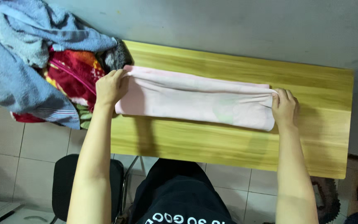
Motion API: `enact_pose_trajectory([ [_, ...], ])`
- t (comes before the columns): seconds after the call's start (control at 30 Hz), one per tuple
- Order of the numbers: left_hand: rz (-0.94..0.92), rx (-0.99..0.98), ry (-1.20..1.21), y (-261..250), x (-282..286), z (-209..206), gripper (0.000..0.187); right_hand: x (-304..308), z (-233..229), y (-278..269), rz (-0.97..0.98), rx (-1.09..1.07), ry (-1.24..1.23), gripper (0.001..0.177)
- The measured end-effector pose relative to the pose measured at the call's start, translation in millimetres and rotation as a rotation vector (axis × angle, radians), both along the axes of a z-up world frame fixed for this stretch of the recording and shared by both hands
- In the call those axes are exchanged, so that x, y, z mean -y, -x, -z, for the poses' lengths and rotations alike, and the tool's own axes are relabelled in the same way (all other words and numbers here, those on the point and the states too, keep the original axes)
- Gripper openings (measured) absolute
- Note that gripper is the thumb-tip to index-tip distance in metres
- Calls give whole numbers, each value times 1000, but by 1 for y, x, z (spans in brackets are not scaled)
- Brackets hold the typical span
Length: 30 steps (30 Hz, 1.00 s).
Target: The person folds a pink towel, a grey towel, and a red patterned towel on a wooden table. Each towel is unfolded, smoothed, and folded into a neat rectangle before being placed on a nearby chair.
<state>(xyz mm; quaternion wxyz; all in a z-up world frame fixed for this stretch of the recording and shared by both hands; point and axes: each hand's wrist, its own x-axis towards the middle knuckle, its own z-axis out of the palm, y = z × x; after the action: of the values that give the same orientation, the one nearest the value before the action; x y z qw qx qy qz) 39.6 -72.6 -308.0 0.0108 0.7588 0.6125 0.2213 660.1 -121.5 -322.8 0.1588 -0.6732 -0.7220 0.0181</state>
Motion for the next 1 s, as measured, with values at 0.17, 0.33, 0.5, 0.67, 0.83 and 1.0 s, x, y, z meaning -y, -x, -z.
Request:
enact_pose_trajectory([
  [0.17,-45,37,80,-6,-50,26,8,-48,23,4,100,-44,136,16],
  [0.33,-74,25,98,-5,-81,54,12,-75,43,1,129,50,193,20],
  [0.5,-22,-154,-55,-40,-78,103,46,-79,52,52,150,282,106,51],
  [0.67,332,-142,249,-135,-13,142,63,-44,62,156,-40,36,171,54],
  [0.83,435,-79,396,-178,22,139,68,-24,86,208,-271,122,393,63],
  [1.0,362,-171,467,-148,9,133,73,-10,109,176,-198,93,474,65],
])
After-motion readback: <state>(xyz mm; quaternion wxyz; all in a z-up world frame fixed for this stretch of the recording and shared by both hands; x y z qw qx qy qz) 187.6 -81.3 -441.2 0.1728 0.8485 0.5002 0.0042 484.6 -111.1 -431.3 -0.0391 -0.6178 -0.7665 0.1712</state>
